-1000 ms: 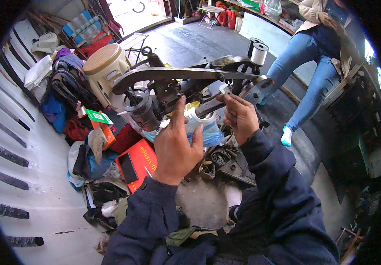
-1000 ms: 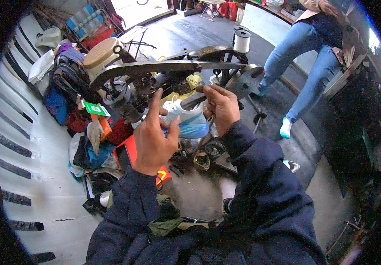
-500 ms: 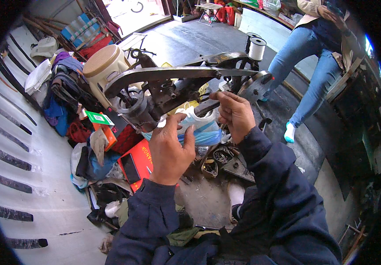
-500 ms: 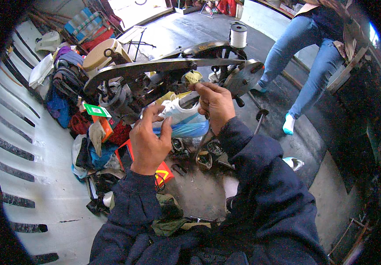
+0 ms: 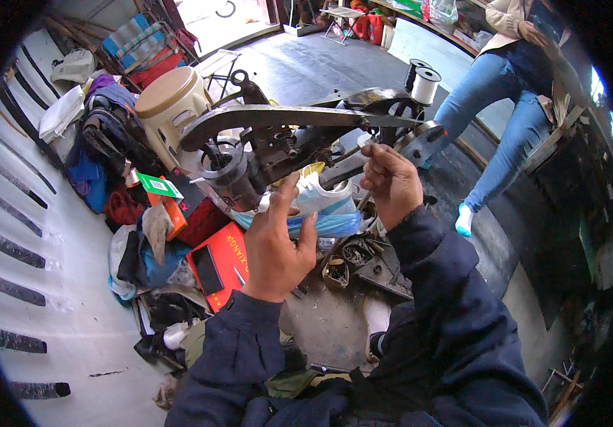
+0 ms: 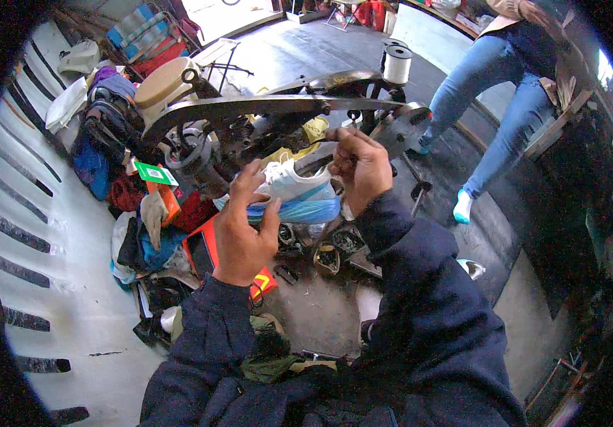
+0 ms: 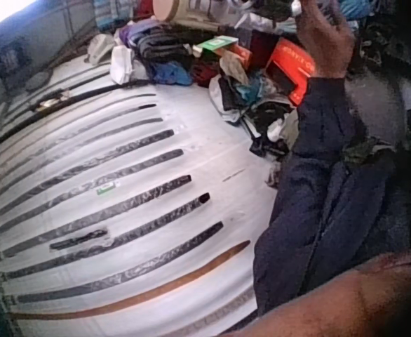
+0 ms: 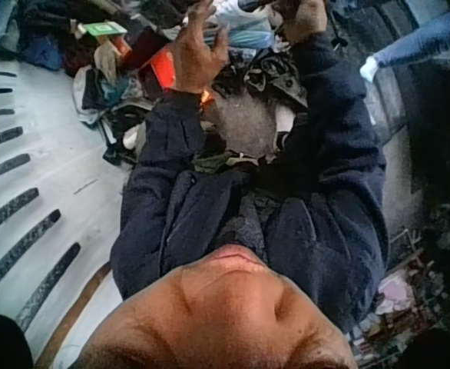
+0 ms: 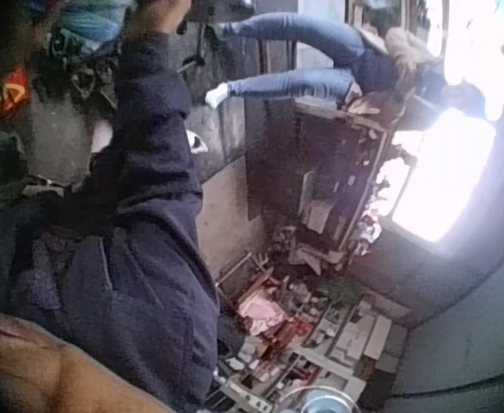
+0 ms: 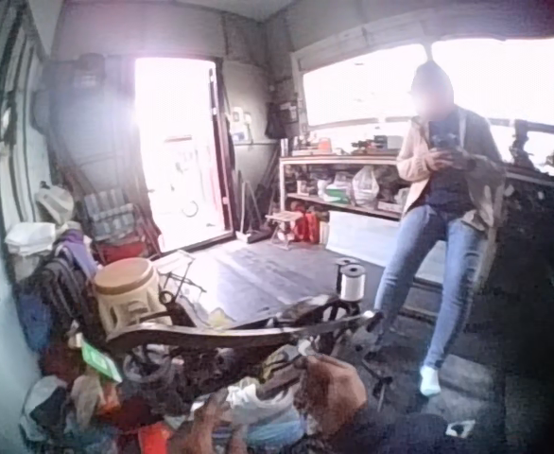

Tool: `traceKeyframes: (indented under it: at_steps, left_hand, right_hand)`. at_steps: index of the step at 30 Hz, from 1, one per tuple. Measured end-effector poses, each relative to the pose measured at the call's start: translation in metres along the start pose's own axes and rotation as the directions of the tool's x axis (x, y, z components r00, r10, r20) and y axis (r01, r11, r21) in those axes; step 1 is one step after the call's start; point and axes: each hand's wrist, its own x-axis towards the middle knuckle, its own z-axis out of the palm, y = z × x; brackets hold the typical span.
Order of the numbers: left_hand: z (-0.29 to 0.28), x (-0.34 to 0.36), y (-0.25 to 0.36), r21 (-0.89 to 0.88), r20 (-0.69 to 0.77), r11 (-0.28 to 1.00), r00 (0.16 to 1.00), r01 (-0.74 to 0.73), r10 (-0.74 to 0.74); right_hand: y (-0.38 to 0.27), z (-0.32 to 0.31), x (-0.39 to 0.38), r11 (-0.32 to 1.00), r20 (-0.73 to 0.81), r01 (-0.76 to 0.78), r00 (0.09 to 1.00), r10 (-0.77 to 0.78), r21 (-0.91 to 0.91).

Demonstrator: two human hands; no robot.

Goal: The person operates a manual sewing machine to stitch a white and blue sneaker. They guide the shoe under the needle, pull the thread, and adjust the shoe's position repeatedly to continue stitching along the sole.

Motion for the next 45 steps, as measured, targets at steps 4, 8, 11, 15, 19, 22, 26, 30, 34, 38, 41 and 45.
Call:
traceKeyframes:
  at_steps: [4,8,11,15,19,22,26,30,34,38,41,45]
  left_hand:
    - [-0.001,-0.008,-0.004,-0.071,-0.039,0.997,0.998,-0.044,0.042]
    - [-0.004,-0.015,-0.008,-0.087,-0.067,0.991,0.993,-0.105,0.099]
    - [-0.013,-0.022,-0.011,-0.13,-0.068,0.989,0.996,-0.066,0.058]
    - [-0.035,-0.034,-0.019,-0.209,-0.144,0.976,0.986,0.057,-0.089]
    - [-0.056,-0.037,-0.05,-0.419,-0.236,0.882,0.912,0.216,-0.336]
    - [-0.067,-0.032,-0.08,-0.56,-0.282,0.803,0.865,0.204,-0.416]
    - [-0.073,-0.025,-0.109,-0.681,-0.231,0.662,0.767,0.311,-0.598]
    - [-0.065,-0.023,-0.118,-0.759,-0.189,0.568,0.726,0.32,-0.661]
    - [-0.061,-0.022,-0.119,-0.696,-0.182,0.627,0.758,0.35,-0.626]
    - [-0.06,-0.022,-0.12,-0.683,-0.159,0.639,0.781,0.355,-0.604]
    - [-0.06,-0.023,-0.121,-0.617,-0.135,0.663,0.773,0.424,-0.62]
    - [-0.055,-0.023,-0.123,-0.63,-0.105,0.682,0.83,0.371,-0.548]
  right_hand:
    - [-0.002,-0.003,0.004,0.988,-0.054,0.087,0.995,-0.08,0.128]
    - [-0.002,-0.008,0.005,0.987,-0.108,0.099,0.99,-0.086,0.124]
    - [-0.002,-0.014,0.005,0.991,-0.065,0.085,0.995,-0.079,0.103]
    - [0.001,-0.018,0.006,0.992,-0.021,0.049,0.998,-0.052,-0.112]
    - [0.0,-0.026,-0.001,0.918,0.013,-0.049,0.998,0.059,-0.394]
    - [-0.001,-0.035,-0.01,0.836,0.055,-0.049,0.994,0.094,-0.546]
    - [-0.007,-0.06,-0.022,0.728,0.037,-0.024,0.997,0.068,-0.685]
    - [-0.02,-0.097,-0.015,0.525,-0.077,-0.126,0.99,0.115,-0.842]
    - [-0.031,-0.12,-0.003,0.62,-0.121,-0.115,0.992,0.033,-0.776]
    - [-0.04,-0.124,0.003,0.715,-0.107,0.046,0.98,-0.167,-0.697]
    - [-0.044,-0.127,0.004,0.674,-0.145,0.007,0.975,-0.169,-0.738]
    - [-0.028,-0.144,0.013,0.567,-0.123,-0.125,0.992,0.042,-0.814]
